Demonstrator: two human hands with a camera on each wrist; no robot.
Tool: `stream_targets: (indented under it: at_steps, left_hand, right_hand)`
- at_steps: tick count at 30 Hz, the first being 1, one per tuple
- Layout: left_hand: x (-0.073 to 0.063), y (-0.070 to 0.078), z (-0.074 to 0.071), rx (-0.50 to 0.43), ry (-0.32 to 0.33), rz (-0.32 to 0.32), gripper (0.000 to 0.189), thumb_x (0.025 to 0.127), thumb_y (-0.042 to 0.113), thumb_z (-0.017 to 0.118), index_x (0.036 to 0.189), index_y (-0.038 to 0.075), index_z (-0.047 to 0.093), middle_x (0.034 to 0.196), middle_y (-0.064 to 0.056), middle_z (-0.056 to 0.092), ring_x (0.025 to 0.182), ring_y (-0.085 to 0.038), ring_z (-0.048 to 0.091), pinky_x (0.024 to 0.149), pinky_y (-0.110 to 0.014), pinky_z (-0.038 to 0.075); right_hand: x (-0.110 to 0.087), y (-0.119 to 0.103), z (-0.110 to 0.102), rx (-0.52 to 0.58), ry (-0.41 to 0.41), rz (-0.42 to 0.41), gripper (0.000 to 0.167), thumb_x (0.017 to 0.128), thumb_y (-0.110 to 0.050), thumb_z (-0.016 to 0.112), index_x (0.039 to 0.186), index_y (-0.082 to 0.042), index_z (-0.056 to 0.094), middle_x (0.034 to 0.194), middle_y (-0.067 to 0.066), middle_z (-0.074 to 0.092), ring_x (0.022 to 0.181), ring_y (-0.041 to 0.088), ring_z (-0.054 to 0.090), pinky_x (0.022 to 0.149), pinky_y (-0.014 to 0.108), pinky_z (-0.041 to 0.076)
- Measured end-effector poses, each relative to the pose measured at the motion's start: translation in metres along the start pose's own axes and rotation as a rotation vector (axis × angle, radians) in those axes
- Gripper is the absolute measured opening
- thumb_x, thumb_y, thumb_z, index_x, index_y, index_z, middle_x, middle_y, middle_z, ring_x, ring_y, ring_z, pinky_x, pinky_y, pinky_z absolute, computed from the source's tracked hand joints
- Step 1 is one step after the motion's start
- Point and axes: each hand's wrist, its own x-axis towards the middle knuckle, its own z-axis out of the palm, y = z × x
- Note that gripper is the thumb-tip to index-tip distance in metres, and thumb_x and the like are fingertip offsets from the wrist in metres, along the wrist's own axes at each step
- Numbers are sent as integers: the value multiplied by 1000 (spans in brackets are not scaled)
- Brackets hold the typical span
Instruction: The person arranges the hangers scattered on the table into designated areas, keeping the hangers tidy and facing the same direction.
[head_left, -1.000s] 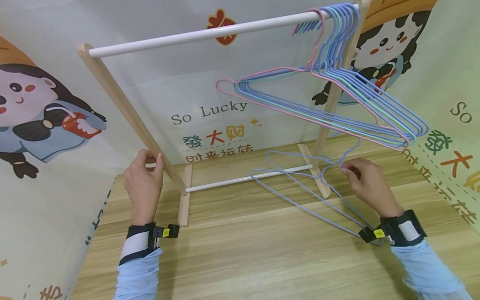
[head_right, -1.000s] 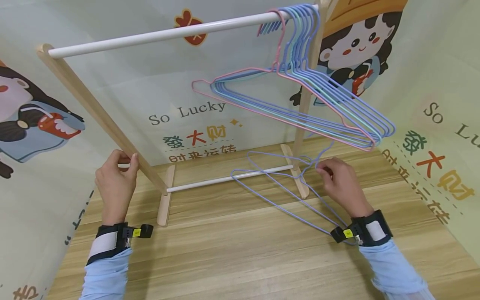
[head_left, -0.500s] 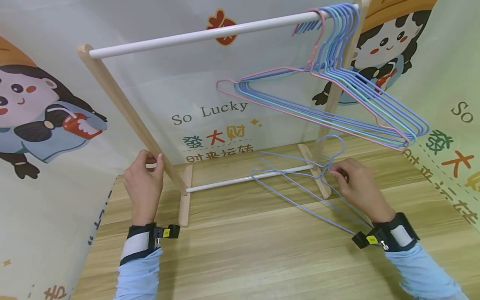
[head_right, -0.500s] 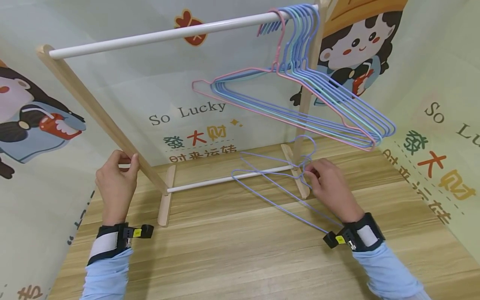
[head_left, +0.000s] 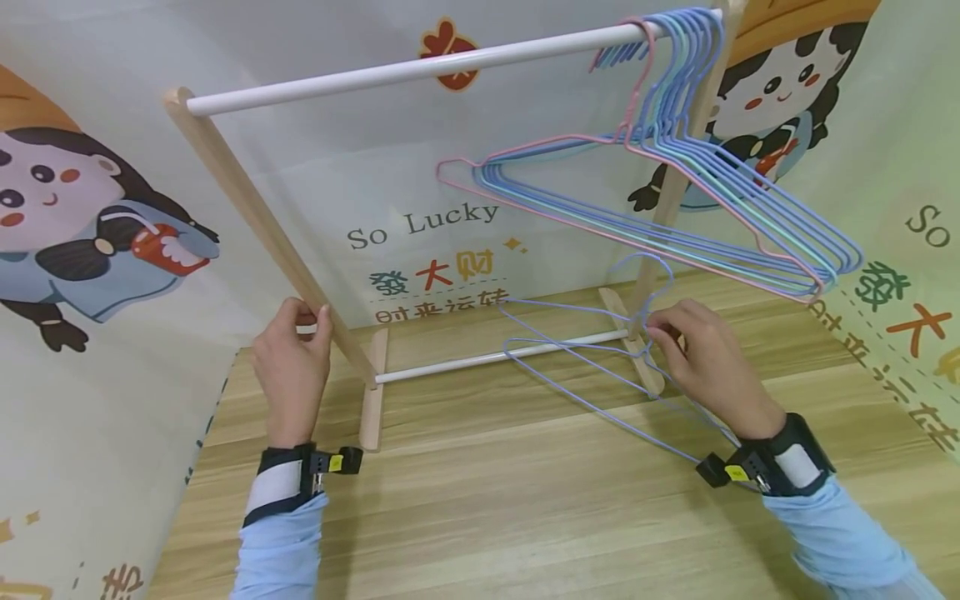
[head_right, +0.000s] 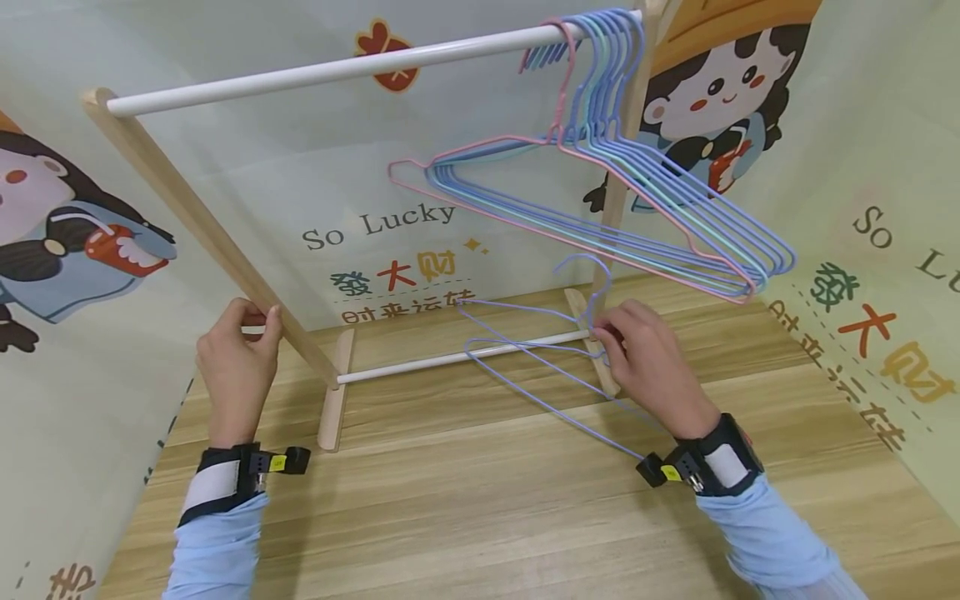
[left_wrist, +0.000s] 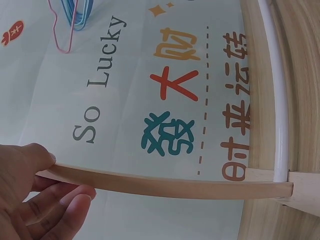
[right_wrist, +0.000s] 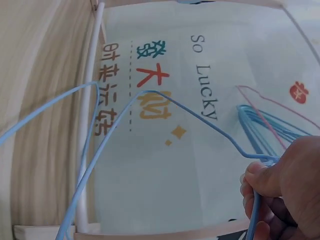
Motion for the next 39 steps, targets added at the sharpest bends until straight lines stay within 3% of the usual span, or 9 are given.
stream_targets:
  at_steps: [6,31,39]
  left_hand:
    - [0,-1,0,-1,5,8,23,100,20,67,93,-2,64,90,-20,72,74,-36,70,63,-47,54]
    - [0,2,0,-5,-7,-7,24,100,21,66,92,-2,64,90,-20,72,77,-38,70,65,-49,55]
    - [-1,1,0,-7,-2,-7,23,100,19,66,92,-2,64,89,-20,72,76,-37,70,64,-49,55]
  right_hand:
    - [11,-7,-5,-6,35,-41,17,81,16,75,93,6,70,82,10,61,66,21,48,59,24,34]
    - [30,-20,-17,-4,114,-104,18,81,16,76,95,6,71,87,14,66,72,19,52,62,25,34]
    - [39,-23,-19,-8,162,-146,17,81,16,76,94,7,70,86,15,65,67,17,49,59,25,33]
